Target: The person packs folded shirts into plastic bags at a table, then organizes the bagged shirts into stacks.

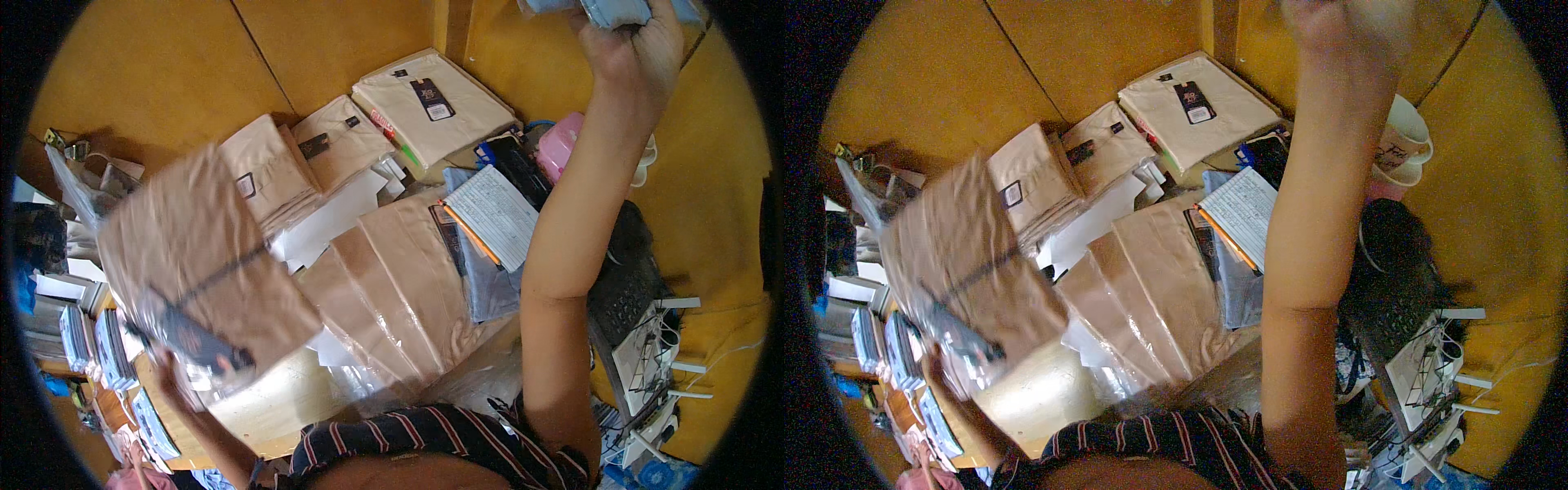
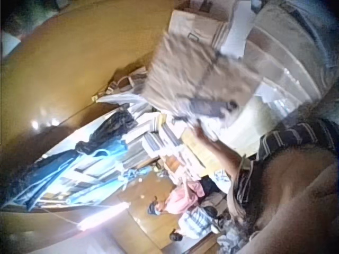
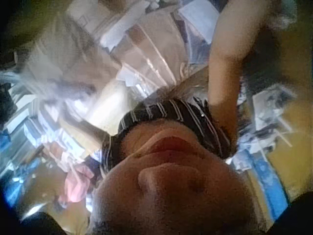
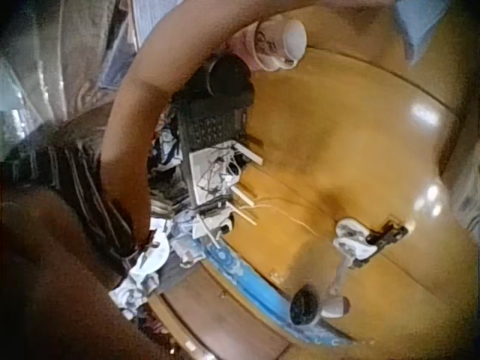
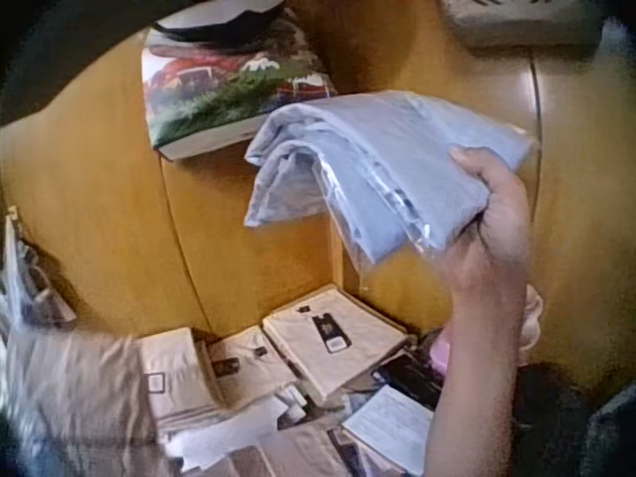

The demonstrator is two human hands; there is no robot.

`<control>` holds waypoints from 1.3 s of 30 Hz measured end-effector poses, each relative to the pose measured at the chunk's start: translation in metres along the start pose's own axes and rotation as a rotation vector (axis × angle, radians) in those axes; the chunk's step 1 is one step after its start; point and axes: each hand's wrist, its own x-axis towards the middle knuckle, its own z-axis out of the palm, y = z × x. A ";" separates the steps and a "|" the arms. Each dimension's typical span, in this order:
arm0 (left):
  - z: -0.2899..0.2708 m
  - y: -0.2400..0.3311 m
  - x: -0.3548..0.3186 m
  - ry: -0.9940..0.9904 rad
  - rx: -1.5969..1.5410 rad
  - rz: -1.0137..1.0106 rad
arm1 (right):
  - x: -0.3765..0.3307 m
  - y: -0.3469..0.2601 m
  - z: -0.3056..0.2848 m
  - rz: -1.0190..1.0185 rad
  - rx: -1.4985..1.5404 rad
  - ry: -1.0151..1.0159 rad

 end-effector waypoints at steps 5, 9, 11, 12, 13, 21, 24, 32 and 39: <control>-0.129 -0.081 -0.076 0.207 0.116 -0.314 | -0.008 0.021 -0.001 -0.055 -0.024 0.115; -0.175 -0.118 -0.106 0.129 0.237 -0.522 | -0.022 0.047 -0.046 0.067 -0.111 0.333; -0.175 -0.116 -0.106 0.081 0.447 -0.664 | -0.044 0.078 -0.088 0.264 -0.104 0.507; -0.185 -0.118 -0.105 0.091 0.688 -0.620 | -0.055 0.096 -0.114 0.415 -0.056 0.571; -0.198 -0.125 -0.101 0.099 0.928 -0.577 | -0.071 0.119 -0.130 0.531 -0.069 0.663; -0.045 -0.091 -0.071 0.037 1.021 0.028 | -0.107 0.188 -0.213 0.877 -0.352 0.860; 0.045 -0.109 -0.093 -0.410 0.197 -0.313 | -0.110 0.188 -0.210 0.526 -0.587 0.858; 0.138 -0.111 -0.125 -0.570 -0.192 -0.647 | -0.256 0.013 0.008 0.469 -1.507 -0.389; 0.201 -0.085 -0.132 -0.516 -0.097 -0.376 | -0.348 0.011 0.036 0.778 -1.704 -0.604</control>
